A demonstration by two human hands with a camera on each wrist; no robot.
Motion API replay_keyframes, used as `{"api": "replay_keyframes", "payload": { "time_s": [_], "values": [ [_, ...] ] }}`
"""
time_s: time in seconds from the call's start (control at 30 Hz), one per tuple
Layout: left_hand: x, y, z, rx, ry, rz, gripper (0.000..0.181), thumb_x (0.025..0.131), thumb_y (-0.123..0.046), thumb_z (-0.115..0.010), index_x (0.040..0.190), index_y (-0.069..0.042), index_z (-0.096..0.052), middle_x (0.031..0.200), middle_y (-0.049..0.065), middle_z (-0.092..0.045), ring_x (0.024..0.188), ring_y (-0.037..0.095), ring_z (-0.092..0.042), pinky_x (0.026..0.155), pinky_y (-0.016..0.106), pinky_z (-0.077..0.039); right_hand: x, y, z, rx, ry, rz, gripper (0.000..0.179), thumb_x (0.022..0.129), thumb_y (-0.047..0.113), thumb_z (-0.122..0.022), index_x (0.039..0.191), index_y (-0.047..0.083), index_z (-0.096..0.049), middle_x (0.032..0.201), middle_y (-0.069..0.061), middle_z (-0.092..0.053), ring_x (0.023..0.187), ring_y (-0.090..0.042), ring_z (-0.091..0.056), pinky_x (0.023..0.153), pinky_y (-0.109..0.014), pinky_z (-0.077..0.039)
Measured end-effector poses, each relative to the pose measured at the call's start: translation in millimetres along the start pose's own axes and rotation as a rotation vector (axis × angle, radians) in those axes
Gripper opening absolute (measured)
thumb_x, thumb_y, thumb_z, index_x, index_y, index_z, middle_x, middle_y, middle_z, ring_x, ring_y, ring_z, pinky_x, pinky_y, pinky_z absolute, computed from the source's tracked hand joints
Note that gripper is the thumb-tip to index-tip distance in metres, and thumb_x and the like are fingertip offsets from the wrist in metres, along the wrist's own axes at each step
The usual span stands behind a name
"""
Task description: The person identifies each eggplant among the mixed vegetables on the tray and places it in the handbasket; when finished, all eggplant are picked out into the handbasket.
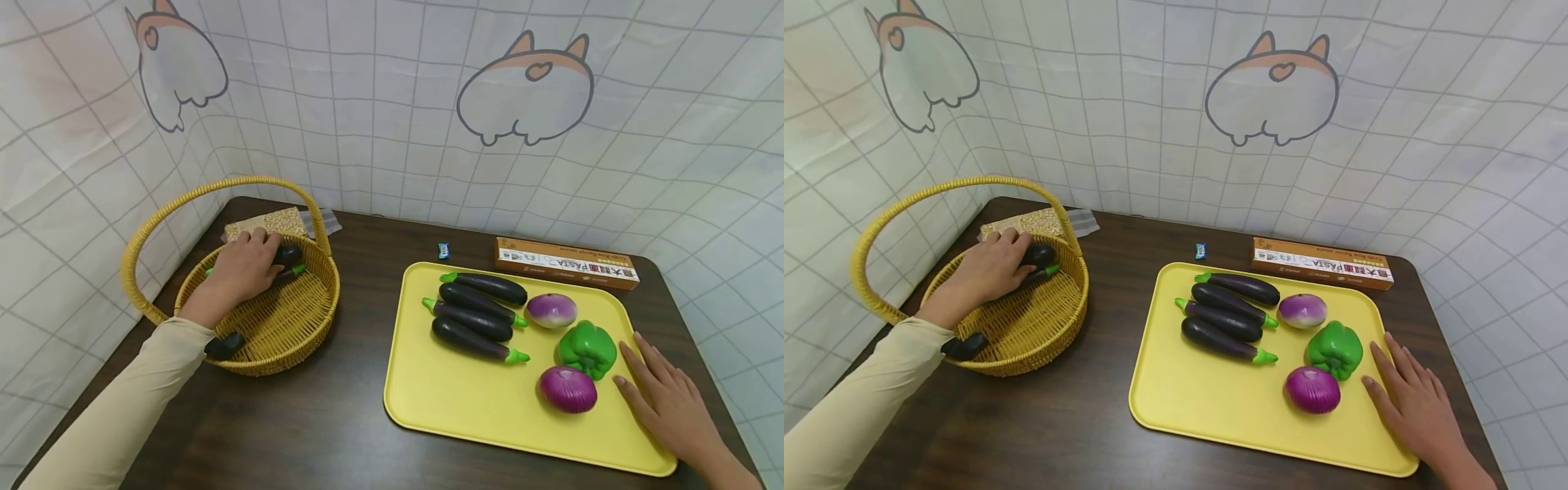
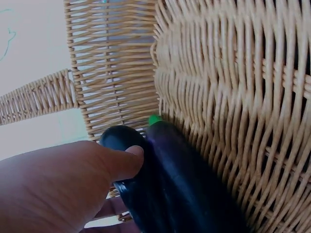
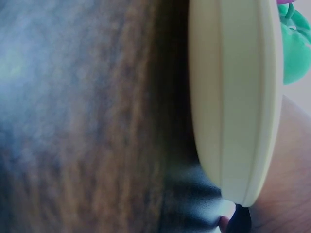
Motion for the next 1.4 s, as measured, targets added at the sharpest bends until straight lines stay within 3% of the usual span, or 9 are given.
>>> {"api": "replay_keyframes", "payload": {
  "time_s": [0.27,0.43,0.6,0.77,0.97,1.13,1.27,1.4],
  "values": [
    [0.6,-4.4,3.8,-0.030,0.032,-0.002,0.047,0.101,-0.023,-0.076,0.130,0.006,-0.053,0.115,0.030,-0.052,0.094,0.048,-0.056,0.069,0.054,-0.052,-0.8,-4.2,-1.1,0.001,-0.018,0.005,0.067,0.112,0.031,-0.053,0.170,0.015,-0.023,0.176,-0.012,-0.008,0.153,-0.055,-0.015,0.117,-0.074,0.000],
    [-6.7,-15.5,26.0,-0.061,-0.072,-0.057,0.043,0.101,-0.025,-0.075,0.128,0.003,-0.056,0.115,0.027,-0.053,0.097,0.048,-0.056,0.077,0.058,-0.049,2.1,-3.5,1.4,0.011,-0.036,0.027,0.067,0.111,0.029,-0.054,0.169,0.015,-0.025,0.176,-0.011,-0.010,0.154,-0.053,-0.016,0.117,-0.073,-0.001],
    [-11.7,-42.7,53.4,-0.114,-0.201,-0.157,0.039,0.100,-0.022,-0.076,0.127,0.002,-0.062,0.118,0.026,-0.057,0.099,0.047,-0.058,0.079,0.058,-0.052,4.2,-4.5,2.1,0.011,-0.039,0.034,0.066,0.111,0.029,-0.054,0.169,0.014,-0.025,0.176,-0.011,-0.010,0.154,-0.052,-0.014,0.117,-0.073,0.001],
    [-12.8,-89.0,61.3,-0.192,-0.289,-0.275,0.030,0.098,-0.019,-0.077,0.120,0.000,-0.068,0.115,0.019,-0.059,0.092,0.037,-0.057,0.071,0.048,-0.052,4.1,-4.4,0.4,0.009,-0.022,0.026,0.067,0.112,0.030,-0.053,0.170,0.015,-0.024,0.176,-0.011,-0.008,0.155,-0.052,-0.013,0.118,-0.072,0.003],
    [-3.7,-161.6,48.4,-0.270,-0.362,-0.471,0.022,0.099,-0.018,-0.076,0.116,-0.006,-0.072,0.110,0.009,-0.061,0.089,0.027,-0.056,0.072,0.038,-0.050,1.2,-4.9,-0.2,0.009,-0.017,0.011,0.067,0.112,0.030,-0.053,0.170,0.015,-0.023,0.176,-0.011,-0.007,0.155,-0.052,-0.012,0.118,-0.071,0.004],
    [7.2,-215.7,24.0,-0.234,-0.293,-0.572,0.029,0.099,-0.022,-0.074,0.124,-0.009,-0.068,0.114,0.008,-0.062,0.094,0.026,-0.057,0.078,0.038,-0.052,0.7,-5.1,0.6,0.015,-0.019,0.015,0.067,0.112,0.030,-0.053,0.170,0.015,-0.023,0.176,-0.011,-0.008,0.154,-0.054,-0.013,0.117,-0.072,0.002],
    [16.0,-244.4,3.5,-0.226,-0.239,-0.618,0.034,0.102,-0.025,-0.071,0.132,-0.010,-0.066,0.119,0.008,-0.062,0.101,0.026,-0.058,0.086,0.039,-0.052,2.0,-4.1,1.3,0.018,-0.030,0.026,0.066,0.111,0.030,-0.053,0.169,0.015,-0.024,0.176,-0.012,-0.010,0.154,-0.053,-0.015,0.118,-0.072,0.000],
    [24.6,-263.4,-12.6,-0.190,-0.217,-0.646,0.037,0.104,-0.028,-0.068,0.137,-0.011,-0.065,0.127,0.007,-0.061,0.106,0.025,-0.057,0.090,0.038,-0.050,0.9,-3.1,1.9,0.025,-0.040,0.032,0.066,0.111,0.028,-0.054,0.169,0.015,-0.025,0.176,-0.011,-0.010,0.154,-0.052,-0.015,0.118,-0.072,0.000]
  ]
}}
Point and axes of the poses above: each hand's wrist, its own x-axis towards the middle knuckle, its own z-axis out of the back of the hand, y = z × x, the point moved 1 cm from there along x, towards the middle knuckle
